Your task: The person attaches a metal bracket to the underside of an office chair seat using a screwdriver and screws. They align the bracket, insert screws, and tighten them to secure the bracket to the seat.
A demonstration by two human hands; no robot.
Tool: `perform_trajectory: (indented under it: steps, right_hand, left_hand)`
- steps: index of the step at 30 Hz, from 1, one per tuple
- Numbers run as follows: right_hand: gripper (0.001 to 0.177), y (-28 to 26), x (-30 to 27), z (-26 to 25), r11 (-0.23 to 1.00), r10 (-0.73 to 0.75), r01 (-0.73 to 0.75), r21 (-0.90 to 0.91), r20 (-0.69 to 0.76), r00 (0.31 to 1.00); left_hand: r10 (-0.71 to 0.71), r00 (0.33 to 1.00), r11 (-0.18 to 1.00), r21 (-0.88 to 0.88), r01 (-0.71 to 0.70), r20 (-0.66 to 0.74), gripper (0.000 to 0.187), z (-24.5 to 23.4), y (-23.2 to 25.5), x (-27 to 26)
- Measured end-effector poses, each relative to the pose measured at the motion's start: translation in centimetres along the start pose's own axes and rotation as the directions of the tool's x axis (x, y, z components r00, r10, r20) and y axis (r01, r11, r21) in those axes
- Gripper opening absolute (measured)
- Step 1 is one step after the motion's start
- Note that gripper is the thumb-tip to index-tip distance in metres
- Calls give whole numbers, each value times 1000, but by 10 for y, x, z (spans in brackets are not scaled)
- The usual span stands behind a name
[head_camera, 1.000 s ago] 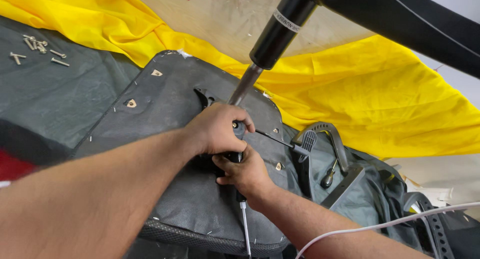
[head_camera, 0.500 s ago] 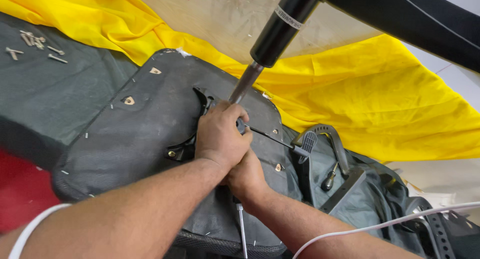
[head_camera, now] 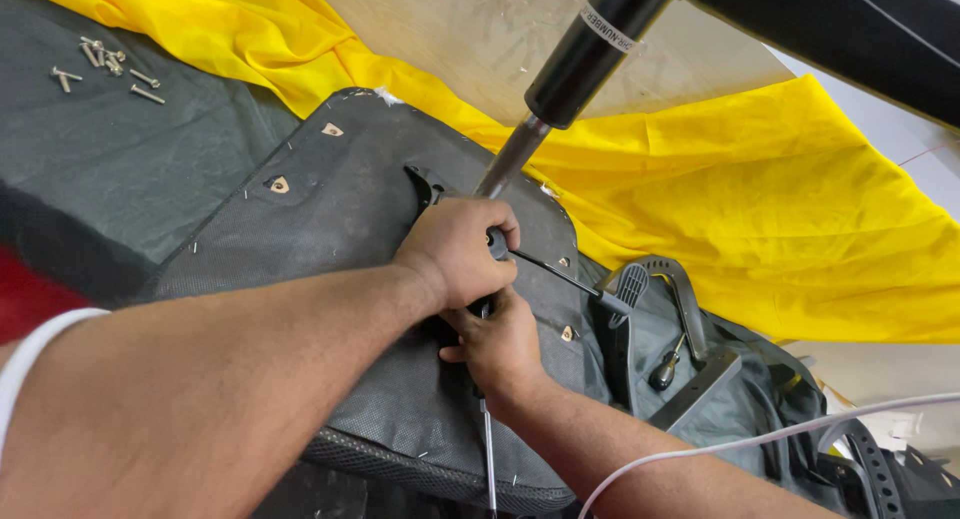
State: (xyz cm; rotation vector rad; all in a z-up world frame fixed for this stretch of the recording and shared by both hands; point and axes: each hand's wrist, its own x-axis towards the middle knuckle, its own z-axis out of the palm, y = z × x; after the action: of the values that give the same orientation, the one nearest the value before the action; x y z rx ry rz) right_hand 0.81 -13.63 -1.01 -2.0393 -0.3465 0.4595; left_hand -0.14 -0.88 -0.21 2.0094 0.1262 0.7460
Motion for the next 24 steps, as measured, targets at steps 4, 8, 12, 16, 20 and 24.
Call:
perform_trajectory:
  steps: [4, 8, 12, 16, 20, 24]
  right_hand:
    - [26, 22, 6, 0, 988, -143, 143, 49, -15, 990]
    - [31, 22, 11, 0, 936, -173, 145, 320, 59, 983]
    - [41, 5, 2, 2, 1000, -15, 15, -4, -22, 1000]
    - [43, -14, -9, 4, 1000, -16, 16, -16, -5, 1000]
    - [45, -20, -12, 5, 999, -28, 27, -32, -32, 999]
    - [40, -4, -4, 5, 999, -27, 26, -28, -40, 999]
  left_hand:
    - [-44, 902, 993, 82, 88, -429, 24, 30, 16, -8]
    - [-41, 905, 989, 112, 97, -423, 27, 32, 11, -13]
    - [162, 985, 984, -62, -165, -54, 34, -6, -9, 1]
    - [378, 841, 924, -218, -315, 387, 47, -32, -13, 32]
    - [46, 916, 995, 60, -76, 400, 31, -25, -8, 21]
    - [103, 991, 994, 27, -106, 80, 20, -5, -7, 3]
